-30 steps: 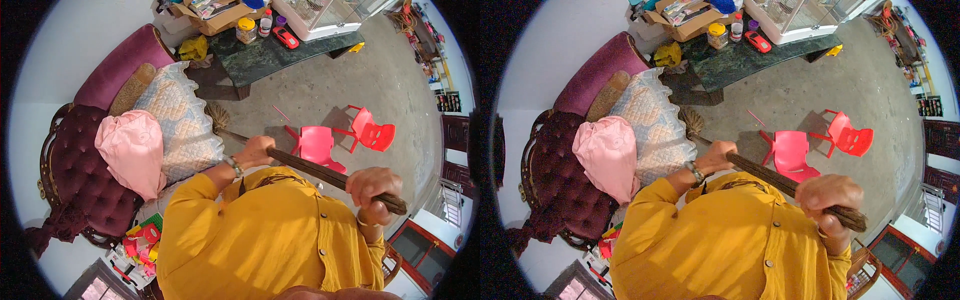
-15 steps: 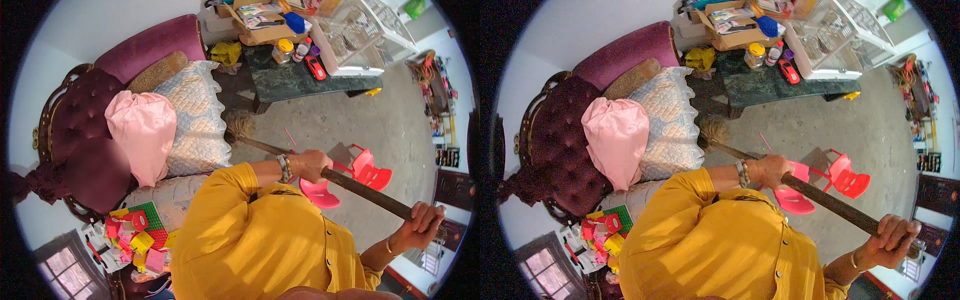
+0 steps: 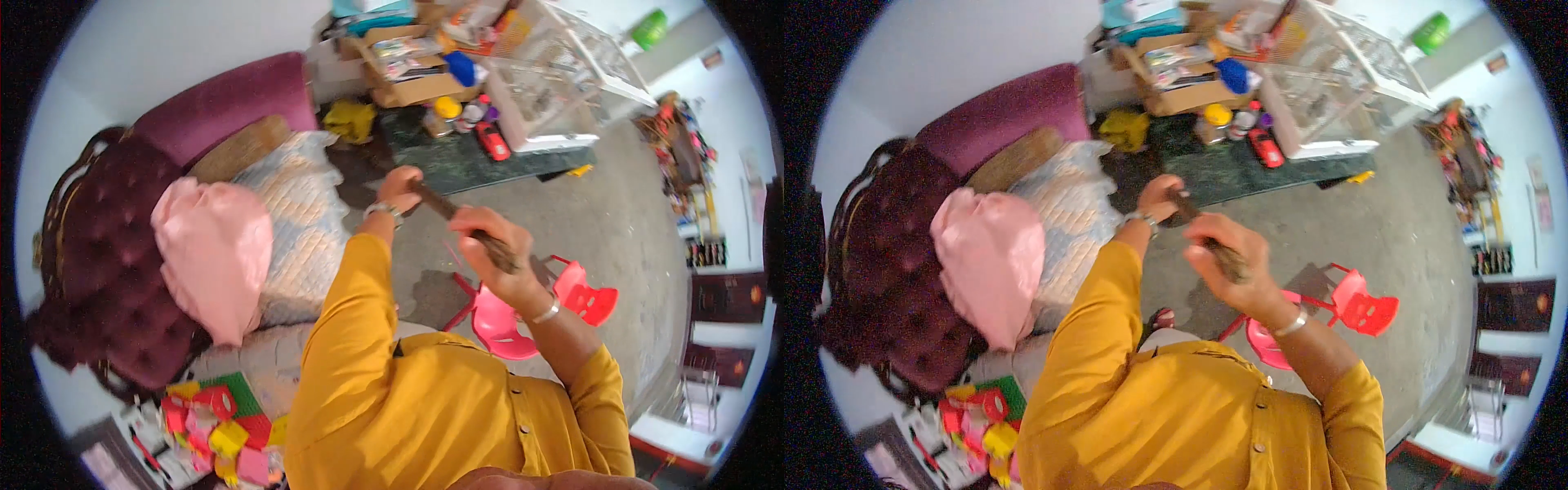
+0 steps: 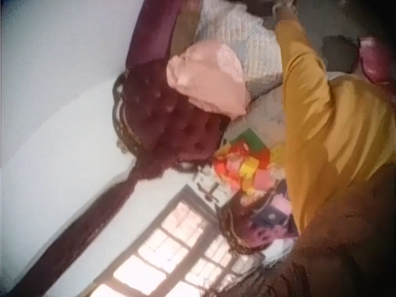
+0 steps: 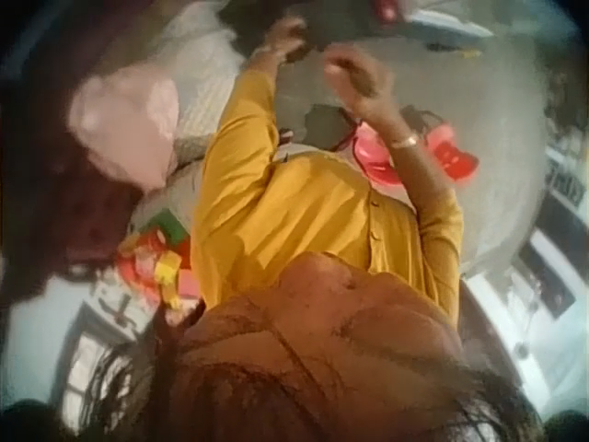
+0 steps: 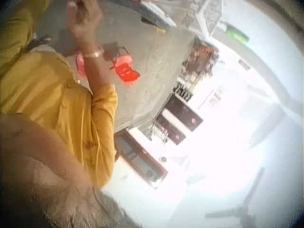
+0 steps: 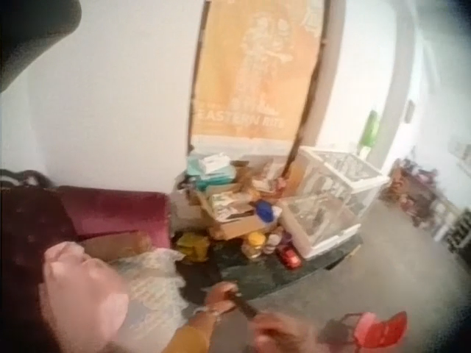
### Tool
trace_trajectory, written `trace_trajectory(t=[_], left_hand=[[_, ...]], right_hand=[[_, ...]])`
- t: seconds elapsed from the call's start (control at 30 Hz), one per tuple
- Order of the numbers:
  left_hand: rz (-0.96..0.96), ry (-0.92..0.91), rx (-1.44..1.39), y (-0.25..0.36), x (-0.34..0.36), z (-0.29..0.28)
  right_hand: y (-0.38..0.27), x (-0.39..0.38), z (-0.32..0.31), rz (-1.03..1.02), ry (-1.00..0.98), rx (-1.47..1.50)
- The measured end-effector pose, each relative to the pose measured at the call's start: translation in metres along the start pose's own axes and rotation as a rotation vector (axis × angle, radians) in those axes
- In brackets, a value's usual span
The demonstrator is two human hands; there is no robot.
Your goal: The person picks up a plastic bag and toys from a sofa, handles small jewelry items and a storage box by hand, and then uses a broom to sweep the floor near several plastic chairs and a birdcage.
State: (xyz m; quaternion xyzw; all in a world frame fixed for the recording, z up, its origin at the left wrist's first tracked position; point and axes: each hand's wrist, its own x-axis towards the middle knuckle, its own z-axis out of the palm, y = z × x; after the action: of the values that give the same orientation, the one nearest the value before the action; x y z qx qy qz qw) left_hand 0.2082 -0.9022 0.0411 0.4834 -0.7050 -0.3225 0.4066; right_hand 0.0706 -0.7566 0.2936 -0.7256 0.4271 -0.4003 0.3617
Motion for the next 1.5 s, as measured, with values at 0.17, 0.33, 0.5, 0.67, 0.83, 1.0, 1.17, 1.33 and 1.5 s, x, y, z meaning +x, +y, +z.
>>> trace_trajectory(t=[0.17, 0.33, 0.5, 0.67, 0.83, 1.0, 1.17, 1.33, 1.5], left_hand=[[0.003, 0.162, 0.078, -0.005, 0.008, -0.002], [-0.015, 0.074, 0.031, 0.044, 0.008, -0.012], [0.08, 0.04, 0.018, 0.096, -0.014, -0.014], [0.249, 0.085, 0.011, 0.093, -0.008, -0.022], [0.076, 0.205, -0.188, 0.023, 0.012, -0.02], [-0.127, 0.197, -0.674, -0.015, 0.003, -0.02], [-0.049, 0.282, -0.384, -0.012, -0.002, -0.01], [-0.058, 0.12, -0.016, 0.056, -0.051, -0.002], [0.037, -0.29, -0.213, 0.115, -0.075, -0.003]], right_hand=[[-0.009, 0.046, -0.023, -0.024, -0.046, -0.067], [-0.039, 0.063, -0.058, 0.116, 0.104, 0.16], [-0.079, 0.053, -0.082, -0.058, 0.172, 0.467], [-0.09, 0.045, -0.065, -0.166, 0.187, 0.311], [-0.056, 0.042, 0.004, -0.045, 0.289, -0.05], [-0.014, 0.067, 0.04, -0.218, 0.112, 0.173], [-0.039, 0.073, -0.014, -0.187, -0.028, 0.128], [-0.063, 0.041, -0.07, 0.145, 0.005, 0.249], [-0.086, -0.002, -0.093, 0.04, 0.176, 0.334]])
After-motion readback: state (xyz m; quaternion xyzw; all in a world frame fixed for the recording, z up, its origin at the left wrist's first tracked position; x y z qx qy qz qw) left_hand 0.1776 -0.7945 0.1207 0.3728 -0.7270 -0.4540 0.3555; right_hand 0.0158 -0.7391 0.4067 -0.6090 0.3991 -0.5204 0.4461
